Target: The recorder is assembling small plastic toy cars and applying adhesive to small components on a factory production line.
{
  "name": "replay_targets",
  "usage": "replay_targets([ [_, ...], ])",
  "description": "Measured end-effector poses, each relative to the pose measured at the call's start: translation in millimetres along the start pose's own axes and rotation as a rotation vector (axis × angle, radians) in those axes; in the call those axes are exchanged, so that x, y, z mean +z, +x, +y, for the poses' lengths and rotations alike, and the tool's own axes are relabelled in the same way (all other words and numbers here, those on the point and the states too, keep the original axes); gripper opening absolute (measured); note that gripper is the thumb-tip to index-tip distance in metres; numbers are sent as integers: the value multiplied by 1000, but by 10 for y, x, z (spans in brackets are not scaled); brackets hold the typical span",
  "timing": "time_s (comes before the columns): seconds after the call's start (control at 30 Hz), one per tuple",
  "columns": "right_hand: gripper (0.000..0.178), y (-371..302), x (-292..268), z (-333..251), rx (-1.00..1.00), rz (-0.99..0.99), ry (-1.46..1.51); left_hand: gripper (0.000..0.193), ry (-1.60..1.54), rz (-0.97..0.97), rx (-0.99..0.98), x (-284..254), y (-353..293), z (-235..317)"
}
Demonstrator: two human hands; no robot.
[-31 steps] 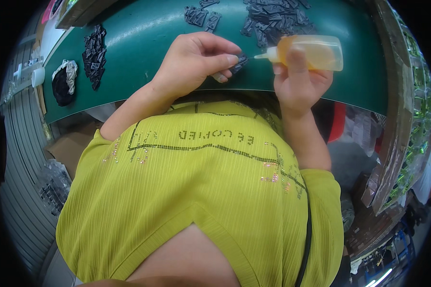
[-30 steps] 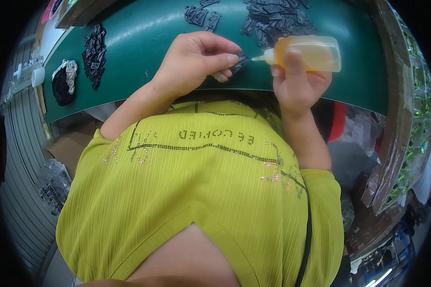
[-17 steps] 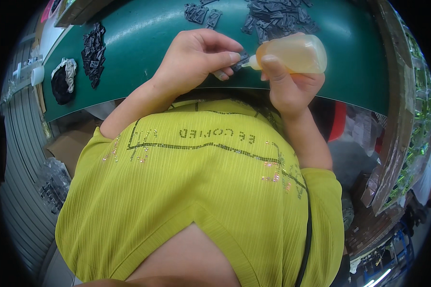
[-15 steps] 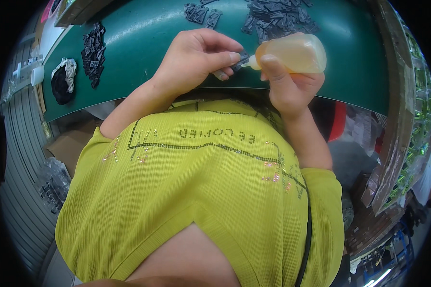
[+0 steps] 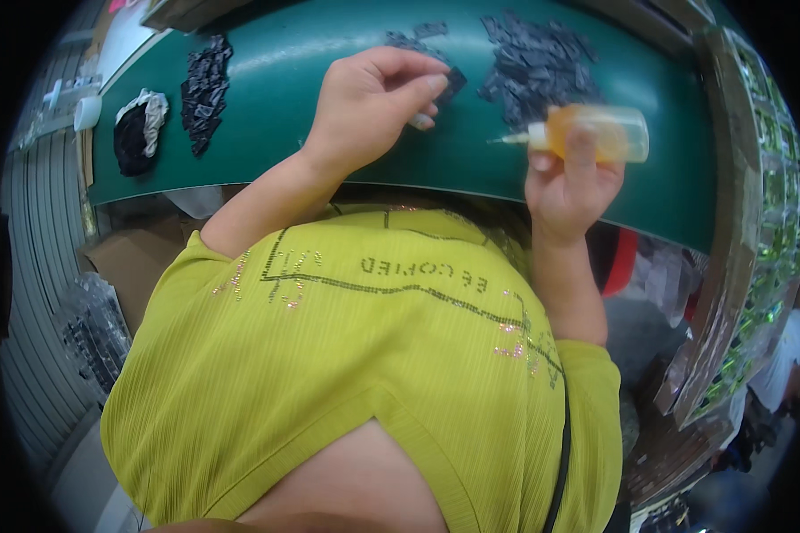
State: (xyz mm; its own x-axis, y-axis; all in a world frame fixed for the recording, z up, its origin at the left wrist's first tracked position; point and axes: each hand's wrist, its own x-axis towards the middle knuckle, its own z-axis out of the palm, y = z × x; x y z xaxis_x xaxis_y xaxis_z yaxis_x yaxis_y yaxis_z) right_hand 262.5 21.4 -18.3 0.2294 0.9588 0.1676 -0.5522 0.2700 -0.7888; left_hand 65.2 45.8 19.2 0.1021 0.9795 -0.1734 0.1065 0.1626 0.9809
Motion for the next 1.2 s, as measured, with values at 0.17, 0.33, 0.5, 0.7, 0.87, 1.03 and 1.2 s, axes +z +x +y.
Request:
replay_targets([
  [0.17,20,-1,-62,-12,54,-74,99,22,642,253,563,-205,48,-146],
  [0.33,22,15,-122,0,63,-88,73,21,730,254,492,-703,-7,-132],
  [0.5,20,57,100,9,2,-128,-80,31,1157,693,237,-1673,255,-52],
  [0.7,22,149,346,45,-16,-195,-98,35,1173,588,-200,-2216,471,27],
  [0.87,23,179,599,76,18,-263,-124,19,1259,636,142,-2054,401,-158],
  [1.03,29,203,783,140,-13,-290,-190,18,1147,682,334,-1945,227,-205],
  [1.2,29,215,931,209,46,-352,-108,20,1045,620,340,-1886,44,-204],
])
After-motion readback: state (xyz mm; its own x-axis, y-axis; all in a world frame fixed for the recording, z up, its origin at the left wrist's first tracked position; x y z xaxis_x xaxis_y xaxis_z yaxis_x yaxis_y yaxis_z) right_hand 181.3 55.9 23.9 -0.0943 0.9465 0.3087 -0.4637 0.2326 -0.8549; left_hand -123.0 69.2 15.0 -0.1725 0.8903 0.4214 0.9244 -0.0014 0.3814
